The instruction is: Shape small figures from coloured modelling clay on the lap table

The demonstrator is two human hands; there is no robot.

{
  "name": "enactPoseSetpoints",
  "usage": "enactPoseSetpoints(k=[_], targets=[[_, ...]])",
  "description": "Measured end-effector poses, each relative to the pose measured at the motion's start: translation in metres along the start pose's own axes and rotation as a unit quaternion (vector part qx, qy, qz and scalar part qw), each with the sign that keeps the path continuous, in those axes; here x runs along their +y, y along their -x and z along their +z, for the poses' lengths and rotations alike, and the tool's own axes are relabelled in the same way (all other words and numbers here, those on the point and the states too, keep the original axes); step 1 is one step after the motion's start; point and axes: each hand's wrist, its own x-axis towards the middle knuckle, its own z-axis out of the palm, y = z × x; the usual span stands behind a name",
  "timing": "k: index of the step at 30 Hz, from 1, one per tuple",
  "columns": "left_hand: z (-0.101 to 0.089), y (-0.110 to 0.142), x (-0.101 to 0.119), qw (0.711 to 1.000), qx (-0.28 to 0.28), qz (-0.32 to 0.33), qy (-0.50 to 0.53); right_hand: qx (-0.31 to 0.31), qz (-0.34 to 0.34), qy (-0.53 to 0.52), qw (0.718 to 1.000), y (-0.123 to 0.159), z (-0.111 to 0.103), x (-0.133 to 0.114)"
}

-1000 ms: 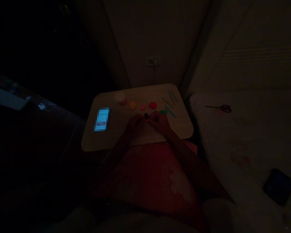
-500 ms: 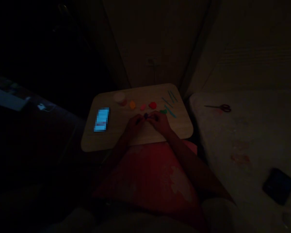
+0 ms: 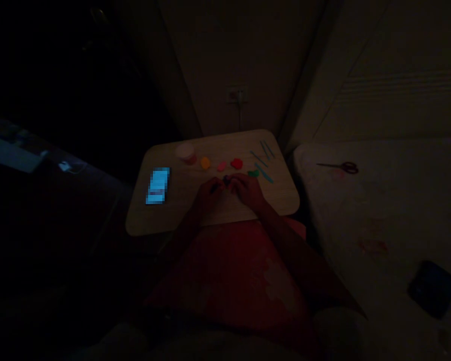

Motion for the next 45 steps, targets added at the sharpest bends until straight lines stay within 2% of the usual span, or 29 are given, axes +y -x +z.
enactPoseSetpoints(k=[9, 18, 27, 34, 45], targets=[[0.0002, 0.0004, -0.0014, 1.000, 0.002, -0.001, -0.003, 0.003, -0.039, 0.056, 0.998, -0.0002, -0.0020, -0.0063], [-0.0003, -0.0006, -0.0018, 1.000, -0.001, 0.002, -0.003, 0.031, 0.008, 0.027, 0.999, 0.0010, 0.0008, 0.0014], [-0.0002, 0.0000, 0.0003, 1.000, 0.007, -0.003, -0.006, 0.064, -0.022, 0.068, 0.995, 0.0015, -0.0007, -0.0045], [0.0002, 0.0001, -0.0033, 1.000, 0.004, 0.001, -0.006, 0.023, -0.023, 0.063, 0.998, 0.0021, -0.0011, -0.0025], [-0.0018, -0.0001, 0.0022, 1.000, -0.001, -0.004, -0.006, 0.022, -0.063, 0.082, 0.994, -0.0008, -0.0031, -0.0017]])
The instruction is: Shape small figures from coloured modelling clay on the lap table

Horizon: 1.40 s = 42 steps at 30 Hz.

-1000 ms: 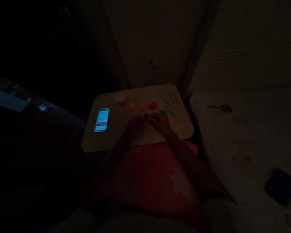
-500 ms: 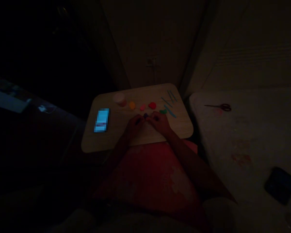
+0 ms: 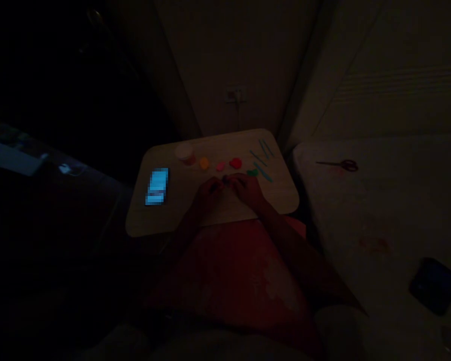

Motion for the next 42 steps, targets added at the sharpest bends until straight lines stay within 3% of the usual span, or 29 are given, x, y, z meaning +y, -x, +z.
enactPoseSetpoints(k=[5, 10, 20, 28, 37, 42], targets=[[0.000, 0.000, -0.001, 1.000, 0.001, -0.004, 0.006, 0.003, -0.016, -0.038, 0.999, 0.000, 0.002, 0.005], [0.001, 0.000, -0.003, 1.000, 0.003, 0.009, 0.015, -0.003, 0.044, -0.094, 0.995, 0.001, 0.004, 0.004], [0.001, -0.001, 0.000, 1.000, 0.003, -0.010, -0.003, 0.000, 0.102, -0.077, 0.992, 0.002, 0.001, -0.006], [0.001, 0.000, -0.001, 1.000, 0.002, -0.009, -0.006, -0.008, 0.089, -0.031, 0.996, 0.002, -0.001, -0.009], [0.000, 0.000, -0.001, 1.000, 0.000, -0.005, -0.005, 0.022, -0.023, -0.014, 0.999, -0.002, -0.001, 0.006], [0.000, 0.000, 0.000, 1.000, 0.001, -0.011, -0.002, 0.041, 0.008, -0.067, 0.997, 0.000, 0.002, 0.013]])
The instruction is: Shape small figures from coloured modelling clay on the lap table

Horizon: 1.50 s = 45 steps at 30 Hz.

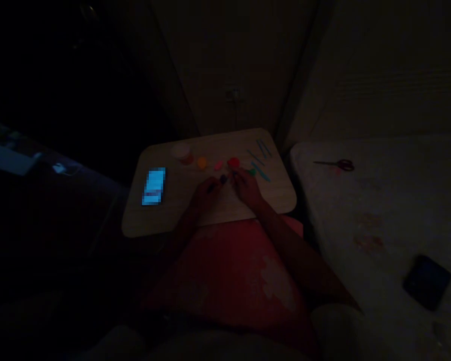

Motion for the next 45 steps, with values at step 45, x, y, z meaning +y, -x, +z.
enactPoseSetpoints(k=[45], targets=[[0.001, 0.000, -0.002, 1.000, 0.007, 0.009, 0.001, -0.018, 0.072, -0.032, 0.997, 0.001, 0.004, -0.007]])
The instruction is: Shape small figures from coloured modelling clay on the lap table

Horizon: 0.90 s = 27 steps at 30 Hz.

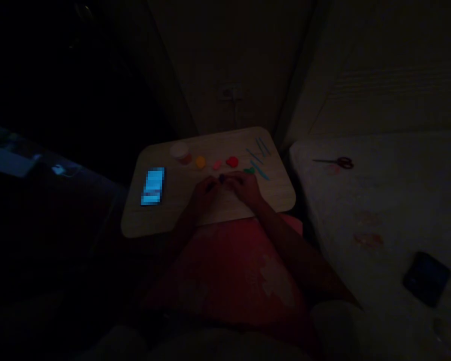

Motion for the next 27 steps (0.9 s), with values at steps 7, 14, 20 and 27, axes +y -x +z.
enactPoseSetpoints(k=[7, 14, 20, 27], targets=[[0.000, 0.000, -0.002, 1.000, -0.002, 0.007, -0.003, 0.041, 0.012, 0.036, 0.998, 0.003, -0.001, -0.005], [0.000, -0.001, -0.003, 1.000, -0.002, 0.004, -0.010, 0.025, -0.002, 0.050, 0.998, 0.005, -0.002, -0.012], [0.000, 0.001, 0.002, 1.000, 0.000, 0.000, -0.003, 0.006, 0.008, 0.086, 0.996, 0.005, -0.004, -0.018], [0.002, 0.000, -0.005, 1.000, 0.009, 0.012, 0.004, -0.029, -0.020, 0.061, 0.998, 0.000, -0.003, -0.005]])
